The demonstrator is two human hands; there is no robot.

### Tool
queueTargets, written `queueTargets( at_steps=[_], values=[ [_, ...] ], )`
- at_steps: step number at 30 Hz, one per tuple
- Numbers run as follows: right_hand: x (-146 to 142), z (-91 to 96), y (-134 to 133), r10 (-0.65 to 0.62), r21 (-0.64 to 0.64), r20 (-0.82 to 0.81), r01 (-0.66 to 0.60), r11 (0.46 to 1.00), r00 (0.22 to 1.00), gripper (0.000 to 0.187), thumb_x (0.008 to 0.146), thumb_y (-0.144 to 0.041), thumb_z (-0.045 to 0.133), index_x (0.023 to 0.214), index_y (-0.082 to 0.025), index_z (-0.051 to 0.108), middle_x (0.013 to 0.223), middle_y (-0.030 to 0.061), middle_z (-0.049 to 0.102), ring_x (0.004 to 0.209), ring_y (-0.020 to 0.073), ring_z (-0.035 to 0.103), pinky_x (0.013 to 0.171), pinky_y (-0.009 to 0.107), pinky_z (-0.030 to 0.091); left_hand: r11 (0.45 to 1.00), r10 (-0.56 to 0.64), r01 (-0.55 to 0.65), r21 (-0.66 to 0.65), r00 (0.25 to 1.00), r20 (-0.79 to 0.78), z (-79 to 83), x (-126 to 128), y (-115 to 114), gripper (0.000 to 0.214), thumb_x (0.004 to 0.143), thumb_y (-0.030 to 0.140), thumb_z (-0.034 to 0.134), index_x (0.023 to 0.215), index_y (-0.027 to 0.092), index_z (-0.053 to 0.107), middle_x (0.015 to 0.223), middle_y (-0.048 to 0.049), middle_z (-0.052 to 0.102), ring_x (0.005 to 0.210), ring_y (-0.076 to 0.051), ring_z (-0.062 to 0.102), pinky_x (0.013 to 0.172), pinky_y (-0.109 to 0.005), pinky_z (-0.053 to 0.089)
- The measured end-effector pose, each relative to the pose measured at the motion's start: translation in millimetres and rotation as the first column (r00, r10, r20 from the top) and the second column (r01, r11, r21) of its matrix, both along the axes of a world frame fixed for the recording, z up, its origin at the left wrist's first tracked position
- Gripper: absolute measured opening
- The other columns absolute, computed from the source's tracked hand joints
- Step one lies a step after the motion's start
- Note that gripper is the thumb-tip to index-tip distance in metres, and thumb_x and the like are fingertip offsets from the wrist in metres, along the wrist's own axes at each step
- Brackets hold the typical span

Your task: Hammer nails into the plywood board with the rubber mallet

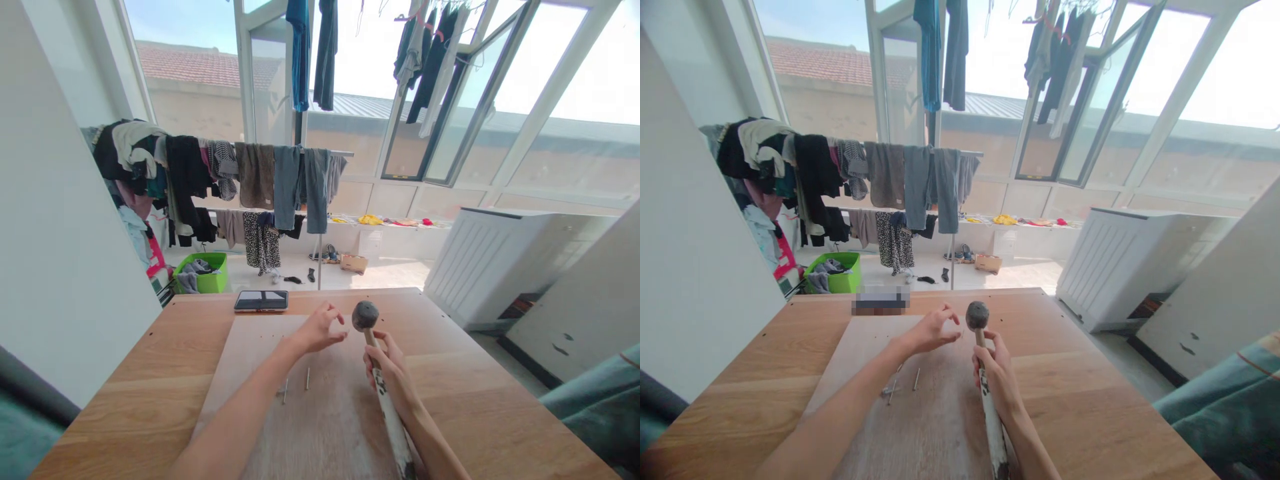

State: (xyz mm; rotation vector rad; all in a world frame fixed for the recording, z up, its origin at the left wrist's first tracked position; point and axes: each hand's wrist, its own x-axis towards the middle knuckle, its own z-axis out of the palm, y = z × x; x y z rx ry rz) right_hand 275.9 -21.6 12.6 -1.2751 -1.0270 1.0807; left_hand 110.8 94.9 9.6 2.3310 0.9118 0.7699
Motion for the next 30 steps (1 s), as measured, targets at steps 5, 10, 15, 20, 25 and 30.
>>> queueTargets(
  at_steps=[5, 10, 15, 20, 25, 30],
  values=[
    [1, -1.3, 0, 0.006, -0.015, 0.027, -0.006, 1.0, 1.0, 0.042, 0.074, -0.045, 0.065, 0.103, -0.023, 0.045, 0.05, -0.0117, 0.054, 0.033, 0.0089, 0.045, 0.032, 0.018, 0.035, 0.973, -0.232, 0.218, -0.078, 0.908, -0.35, 45.8, -39, -21, 0.016, 0.074, 0.014, 0.065, 0.09, 0.018, 0.066, 0.09, -0.0022, 0.061, 0.082, -0.018, 0.06, 0.071, -0.026, 0.047],
    [2, -0.7, -1, 0.01, -0.018, 0.056, -0.009, 1.0, 0.998, 0.04, 0.075, -0.044, 0.063, 0.105, -0.023, 0.047, 0.051, -0.011, 0.055, 0.033, 0.009, 0.045, 0.032, 0.018, 0.035, 0.94, -0.333, 0.261, -0.218, 0.835, -0.438, 52.8, -75, -51, 0.033, 0.068, 0.017, 0.067, 0.1, 0.025, 0.066, 0.101, -0.0007, 0.056, 0.086, -0.017, 0.059, 0.07, -0.025, 0.046],
    [3, 0.1, -1, -0.003, -0.023, 0.072, 0.005, 1.0, 0.997, 0.041, 0.075, -0.045, 0.062, 0.105, -0.022, 0.047, 0.051, -0.011, 0.054, 0.034, 0.0092, 0.045, 0.032, 0.018, 0.035, 0.948, -0.285, 0.191, -0.256, 0.867, -0.41, 34.9, -80, -54, 0.024, 0.065, 0.019, 0.07, 0.088, 0.024, 0.068, 0.095, 0.0008, 0.053, 0.079, -0.015, 0.057, 0.063, -0.023, 0.043],
    [3, -1.4, 0, -0.015, -0.027, 0.053, 0.016, 1.0, 0.999, 0.042, 0.075, -0.046, 0.063, 0.105, -0.023, 0.046, 0.052, -0.0108, 0.054, 0.034, 0.009, 0.045, 0.031, 0.018, 0.035, 0.957, -0.255, 0.192, -0.216, 0.913, -0.319, 29.3, -77, -51, 0.015, 0.064, 0.014, 0.073, 0.075, 0.021, 0.068, 0.095, -0.0001, 0.057, 0.079, -0.016, 0.058, 0.066, -0.023, 0.044],
    [3, -3.7, 2, -0.014, -0.024, 0.022, 0.014, 1.0, 1.0, 0.045, 0.073, -0.047, 0.065, 0.105, -0.023, 0.045, 0.051, -0.0109, 0.055, 0.033, 0.0099, 0.046, 0.031, 0.019, 0.036, 0.973, -0.229, 0.203, -0.113, 0.913, -0.337, 29.7, -73, -56, 0.012, 0.062, 0.01, 0.071, 0.067, 0.02, 0.065, 0.094, -0.0018, 0.063, 0.079, -0.017, 0.059, 0.066, -0.024, 0.044],
    [1, -1.2, 1, -0.013, -0.016, 0.006, 0.013, 1.0, 1.0, 0.042, 0.074, -0.043, 0.065, 0.104, -0.023, 0.045, 0.05, -0.0116, 0.054, 0.032, 0.0084, 0.044, 0.031, 0.018, 0.034, 0.987, -0.142, 0.123, -0.1, 0.965, -0.221, 27.0, -60, -41, 0.014, 0.068, 0.012, 0.065, 0.079, 0.019, 0.068, 0.073, 0.001, 0.065, 0.068, -0.015, 0.059, 0.063, -0.023, 0.043]
  ],
)
